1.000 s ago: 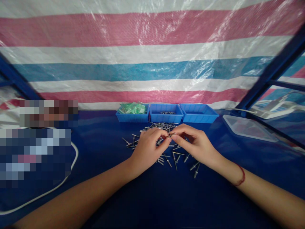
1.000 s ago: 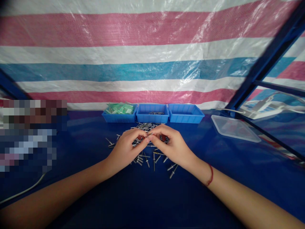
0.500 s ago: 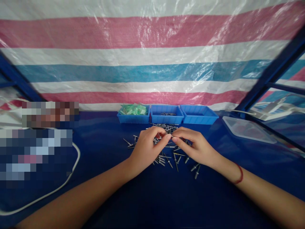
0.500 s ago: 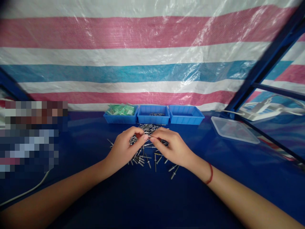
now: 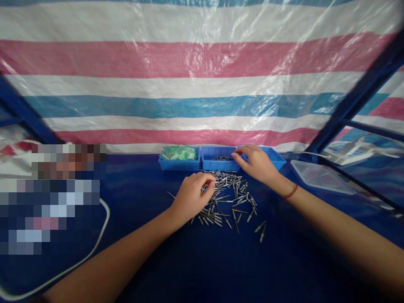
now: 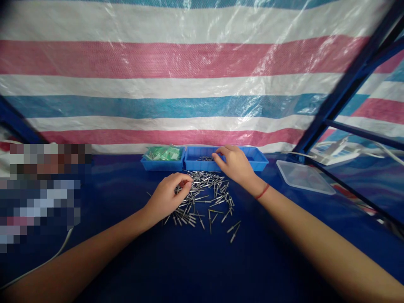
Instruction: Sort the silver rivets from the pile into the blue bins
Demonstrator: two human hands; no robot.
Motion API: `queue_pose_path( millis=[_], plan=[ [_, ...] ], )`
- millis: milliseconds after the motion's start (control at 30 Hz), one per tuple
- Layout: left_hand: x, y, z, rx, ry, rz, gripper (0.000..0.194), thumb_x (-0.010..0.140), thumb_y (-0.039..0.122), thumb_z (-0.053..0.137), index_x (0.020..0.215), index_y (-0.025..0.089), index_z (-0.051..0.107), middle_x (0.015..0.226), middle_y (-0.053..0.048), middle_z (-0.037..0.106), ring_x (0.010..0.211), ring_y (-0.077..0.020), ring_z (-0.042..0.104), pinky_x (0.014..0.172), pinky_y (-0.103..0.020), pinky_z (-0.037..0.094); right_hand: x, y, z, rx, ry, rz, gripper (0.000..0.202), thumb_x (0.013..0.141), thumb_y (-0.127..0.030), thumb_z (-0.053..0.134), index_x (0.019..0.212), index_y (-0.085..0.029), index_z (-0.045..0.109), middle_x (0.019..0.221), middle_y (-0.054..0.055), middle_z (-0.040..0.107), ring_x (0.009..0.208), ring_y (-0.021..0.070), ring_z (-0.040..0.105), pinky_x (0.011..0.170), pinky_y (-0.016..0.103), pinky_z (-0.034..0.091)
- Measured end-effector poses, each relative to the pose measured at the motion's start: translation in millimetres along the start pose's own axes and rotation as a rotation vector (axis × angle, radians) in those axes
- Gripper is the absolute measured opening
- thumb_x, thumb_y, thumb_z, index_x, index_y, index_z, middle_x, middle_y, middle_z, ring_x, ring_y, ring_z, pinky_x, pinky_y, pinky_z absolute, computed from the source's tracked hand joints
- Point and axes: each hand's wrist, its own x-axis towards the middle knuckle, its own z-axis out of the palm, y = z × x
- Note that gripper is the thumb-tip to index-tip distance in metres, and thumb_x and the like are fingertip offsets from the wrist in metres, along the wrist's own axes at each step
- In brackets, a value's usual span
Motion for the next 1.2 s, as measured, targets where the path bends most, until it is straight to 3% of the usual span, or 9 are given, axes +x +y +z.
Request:
queue_pose_path(
  millis=[200, 300, 467, 633, 833, 1033, 1200],
  plan=[
    [3, 3, -0.6, 0.117, -0.116, 0.066, 0.011, 0.087, 0.018, 0.051, 0.085, 0.020, 0.061, 0.086, -0.001, 0.066, 0.080, -0.0168, 0.057, 0.071, -0.030, 0.039, -50, 7, -9, 0.211, -0.050, 0.112, 0.020, 0.087, -0.028, 0.049, 0.087, -0.016, 0.065, 0.080, 0.006, 0.068, 0.066, 0.0169, 0.061, 0.061, 0.030, 0.047],
    [4, 5, 0.8, 0.138, -0.155, 0.098, 0.012, 0.087, 0.019, 0.050, 0.085, 0.020, 0.062, 0.086, -0.001, 0.066, 0.081, -0.0170, 0.056, 0.072, -0.030, 0.038, -65, 12, -6, 0.346, -0.169, 0.026, 0.018, 0.086, -0.023, 0.049, 0.091, -0.017, 0.066, 0.088, 0.006, 0.069, 0.073, 0.0164, 0.063, 0.064, 0.029, 0.050],
    [2, 7, 2.3, 0.138, -0.191, 0.106, 0.014, 0.088, 0.019, 0.049, 0.086, 0.019, 0.062, 0.086, -0.001, 0.065, 0.082, -0.0169, 0.056, 0.073, -0.030, 0.039, -64, 7, -3, 0.325, -0.290, -0.210, 0.020, 0.086, -0.020, 0.050, 0.096, -0.021, 0.067, 0.097, 0.007, 0.065, 0.091, 0.0191, 0.060, 0.080, 0.036, 0.048],
    [1, 5, 3.5, 0.125, -0.219, 0.126, 0.014, 0.088, 0.019, 0.049, 0.086, 0.019, 0.062, 0.086, 0.000, 0.065, 0.084, -0.0169, 0.057, 0.075, -0.031, 0.039, -61, 5, -5, 0.261, -0.353, -0.258, 0.018, 0.088, -0.023, 0.050, 0.095, -0.020, 0.067, 0.093, 0.007, 0.065, 0.087, 0.0192, 0.058, 0.077, 0.036, 0.047],
    [1, 4, 3.6, 0.135, -0.214, 0.119, 0.011, 0.088, 0.020, 0.051, 0.089, 0.020, 0.062, 0.087, -0.001, 0.067, 0.085, -0.0182, 0.058, 0.074, -0.032, 0.040, -61, -3, -13, 0.270, -0.320, -0.248, 0.017, 0.088, -0.022, 0.049, 0.089, -0.019, 0.066, 0.089, 0.007, 0.066, 0.085, 0.0195, 0.058, 0.077, 0.037, 0.045],
    [-2, 7, 4.6, -0.015, -0.092, 0.089, 0.022, 0.081, 0.033, 0.063, 0.098, 0.019, 0.061, 0.087, -0.002, 0.067, 0.082, -0.0178, 0.061, 0.075, -0.031, 0.045, -67, -37, -12, 0.575, -0.150, 0.053, 0.014, 0.086, -0.028, 0.054, 0.087, -0.020, 0.065, 0.083, 0.003, 0.068, 0.075, 0.0153, 0.061, 0.069, 0.030, 0.048],
    [-3, 16, 3.4, -0.162, -0.020, 0.050, 0.013, 0.083, 0.027, 0.062, 0.092, 0.019, 0.062, 0.081, -0.001, 0.065, 0.076, -0.0148, 0.062, 0.071, -0.027, 0.046, -70, -54, -14, 0.653, -0.119, 0.089, 0.014, 0.085, -0.030, 0.056, 0.087, -0.021, 0.067, 0.083, 0.003, 0.069, 0.080, 0.0164, 0.062, 0.075, 0.032, 0.048]
  ],
)
